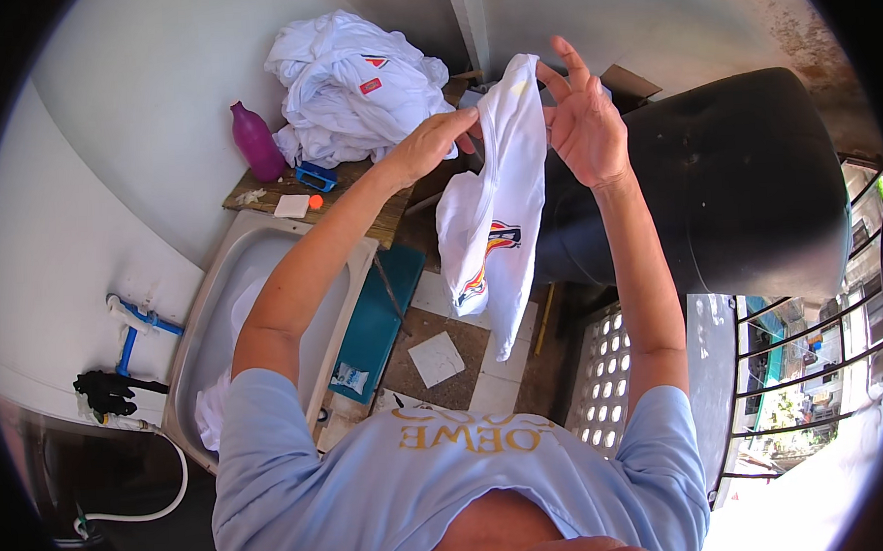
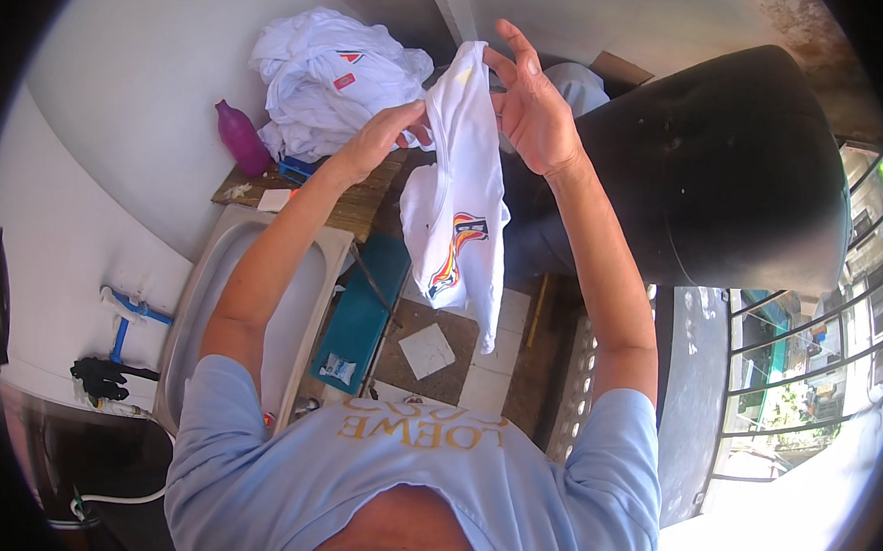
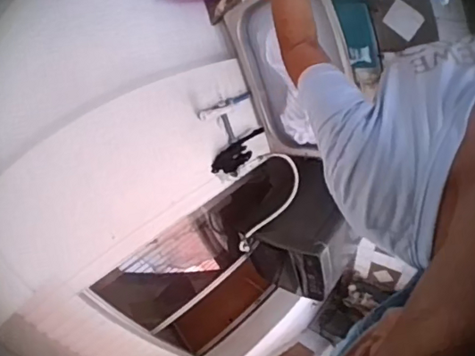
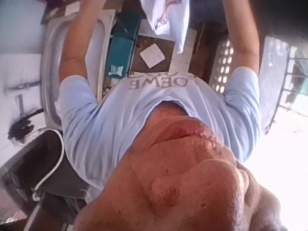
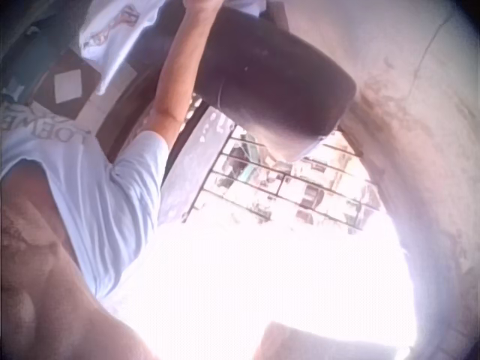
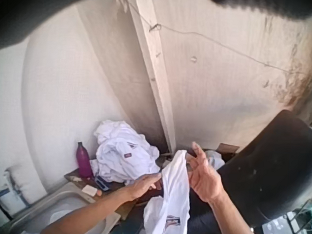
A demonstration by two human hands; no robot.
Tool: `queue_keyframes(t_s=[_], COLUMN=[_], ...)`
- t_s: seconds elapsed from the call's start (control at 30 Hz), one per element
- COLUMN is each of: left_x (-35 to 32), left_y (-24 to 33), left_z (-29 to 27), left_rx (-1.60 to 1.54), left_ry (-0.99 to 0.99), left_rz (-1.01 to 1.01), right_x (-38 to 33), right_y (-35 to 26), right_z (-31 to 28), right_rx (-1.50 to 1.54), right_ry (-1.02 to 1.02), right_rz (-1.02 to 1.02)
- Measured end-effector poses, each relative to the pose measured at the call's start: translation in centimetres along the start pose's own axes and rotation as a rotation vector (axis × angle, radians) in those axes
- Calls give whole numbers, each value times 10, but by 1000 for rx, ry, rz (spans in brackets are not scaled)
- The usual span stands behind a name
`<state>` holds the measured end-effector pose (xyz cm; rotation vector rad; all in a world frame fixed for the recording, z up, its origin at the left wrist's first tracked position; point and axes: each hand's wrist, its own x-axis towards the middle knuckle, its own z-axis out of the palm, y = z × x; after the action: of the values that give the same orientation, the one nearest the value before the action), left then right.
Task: The person applies a liquid from a purple bottle onto specific spots on a white shirt and rubs the fabric together in a basin of water.
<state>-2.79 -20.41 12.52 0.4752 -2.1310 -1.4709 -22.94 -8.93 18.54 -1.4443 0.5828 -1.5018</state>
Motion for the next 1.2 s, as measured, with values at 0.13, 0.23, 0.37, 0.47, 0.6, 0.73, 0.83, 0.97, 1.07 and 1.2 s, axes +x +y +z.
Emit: queue_keyframes(t_s=[0.13,0.23,0.37,0.47,0.6,0.73,0.83,0.97,1.07,1.2], left_x=[5,13,21,31,42,50,51,54,38,31], left_y=[11,-1,-13,-20,-27,-28,-10,20,36,54], left_z=[8,0,-3,4,11,8,4,3,-40,-46], left_rx=[-465,-658,-761,-808,-818,-759,-808,-768,-656,-686], left_ry=[11,42,37,90,61,69,-70,244,240,-112], left_rz=[150,187,129,87,51,34,109,-18,-36,-89], right_x=[-6,-16,-33,-48,-64,-81,-105,-164,-212,-251], right_y=[9,16,31,43,55,63,91,180,254,300], right_z=[1,-3,-1,-5,-18,-36,-69,-117,-126,-125], right_rx=[-62,66,25,-35,-90,-10,13,-82,-17,29], right_ry=[54,107,165,147,135,39,236,631,737,783], right_rz=[5,-4,4,-23,-46,-39,105,585,785,884])
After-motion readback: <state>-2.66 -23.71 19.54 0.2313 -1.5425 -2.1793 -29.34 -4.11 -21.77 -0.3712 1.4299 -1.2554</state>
